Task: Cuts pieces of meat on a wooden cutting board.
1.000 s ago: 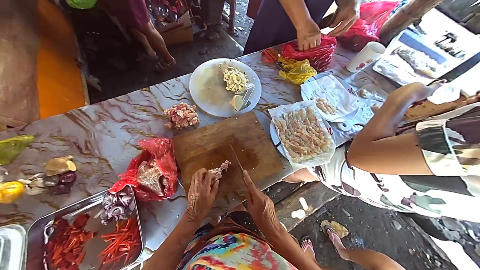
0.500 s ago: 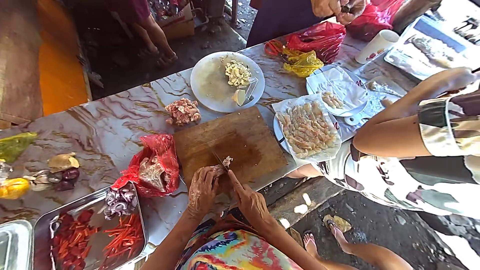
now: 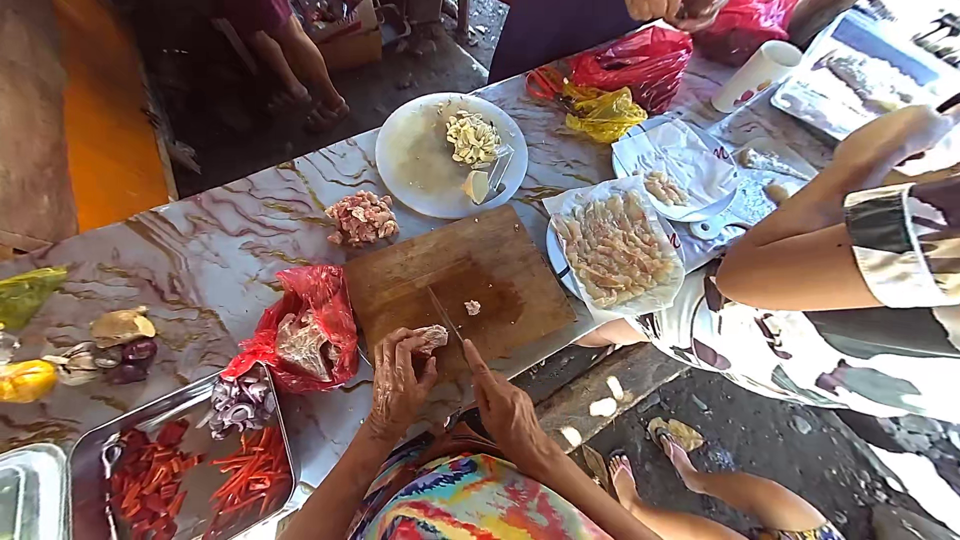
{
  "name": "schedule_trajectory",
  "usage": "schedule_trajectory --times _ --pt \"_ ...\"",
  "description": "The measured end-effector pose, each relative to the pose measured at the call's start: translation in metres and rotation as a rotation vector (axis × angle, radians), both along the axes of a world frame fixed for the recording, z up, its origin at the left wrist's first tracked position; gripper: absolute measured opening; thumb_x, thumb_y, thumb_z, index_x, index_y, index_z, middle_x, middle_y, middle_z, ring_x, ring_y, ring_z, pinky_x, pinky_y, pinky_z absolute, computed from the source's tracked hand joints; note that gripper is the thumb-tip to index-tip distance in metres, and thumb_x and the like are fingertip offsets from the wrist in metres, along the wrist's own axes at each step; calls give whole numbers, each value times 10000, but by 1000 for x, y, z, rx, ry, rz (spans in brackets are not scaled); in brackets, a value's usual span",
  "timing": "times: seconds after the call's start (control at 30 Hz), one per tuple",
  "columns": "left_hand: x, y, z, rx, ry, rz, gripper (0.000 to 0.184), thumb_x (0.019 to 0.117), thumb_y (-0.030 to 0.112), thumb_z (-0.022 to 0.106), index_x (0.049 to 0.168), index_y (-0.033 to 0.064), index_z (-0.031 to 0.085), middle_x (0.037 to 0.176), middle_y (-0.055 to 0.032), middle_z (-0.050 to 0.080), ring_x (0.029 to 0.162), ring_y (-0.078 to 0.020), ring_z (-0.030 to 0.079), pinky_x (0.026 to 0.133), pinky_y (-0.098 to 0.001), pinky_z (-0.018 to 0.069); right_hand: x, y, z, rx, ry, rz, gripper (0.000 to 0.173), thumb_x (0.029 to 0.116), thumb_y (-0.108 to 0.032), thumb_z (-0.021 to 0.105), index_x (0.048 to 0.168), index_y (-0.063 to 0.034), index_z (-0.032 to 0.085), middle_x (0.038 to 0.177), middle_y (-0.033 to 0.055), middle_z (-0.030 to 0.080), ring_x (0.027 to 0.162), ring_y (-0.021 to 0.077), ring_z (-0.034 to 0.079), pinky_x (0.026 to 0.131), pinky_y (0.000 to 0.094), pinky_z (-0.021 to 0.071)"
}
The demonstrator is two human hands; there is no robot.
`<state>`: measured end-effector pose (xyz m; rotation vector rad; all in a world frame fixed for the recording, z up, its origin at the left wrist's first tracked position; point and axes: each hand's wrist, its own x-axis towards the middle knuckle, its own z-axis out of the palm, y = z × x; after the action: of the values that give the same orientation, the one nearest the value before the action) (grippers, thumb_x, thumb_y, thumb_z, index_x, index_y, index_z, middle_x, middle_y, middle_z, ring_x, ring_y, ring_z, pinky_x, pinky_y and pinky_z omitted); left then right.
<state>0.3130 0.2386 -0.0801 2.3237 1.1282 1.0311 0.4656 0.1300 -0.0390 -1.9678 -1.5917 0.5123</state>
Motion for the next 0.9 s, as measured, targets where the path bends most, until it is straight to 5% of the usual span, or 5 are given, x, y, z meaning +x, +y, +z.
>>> schedule_trajectory --times 0.17,0.33,0.57,0.9 --pt "4 4 3 23 6 -11 291 851 170 681 1072 -18 652 1105 -233 664 1056 -344 649 975 -349 502 -24 20 -10 93 82 2 536 950 -19 516 1484 23 502 721 155 644 480 264 590 462 395 516" --pt "12 6 1 -2 10 -43 320 830 153 682 1074 -52 655 1110 -244 673 1049 -340 669 957 -336 526 -30 25 -2 -144 2 0 549 987 -53 514 1534 -50 460 782 198 666 560 333 652 524 442 543" --pt "13 9 3 -20 128 -69 122 861 75 648 878 -32 703 1003 -213 715 990 -368 697 909 -379 547 -33 16 -4 -169 -184 8 595 939 -68 590 1525 -89 489 690 175 624 485 315 622 447 405 508" --pt "16 6 5 -19 130 -51 81 852 15 640 865 -21 711 956 -182 723 961 -350 698 891 -364 547 -22 -21 -7 -168 -168 46 554 970 -120 545 1521 -101 501 700 168 633 450 294 606 409 400 495"
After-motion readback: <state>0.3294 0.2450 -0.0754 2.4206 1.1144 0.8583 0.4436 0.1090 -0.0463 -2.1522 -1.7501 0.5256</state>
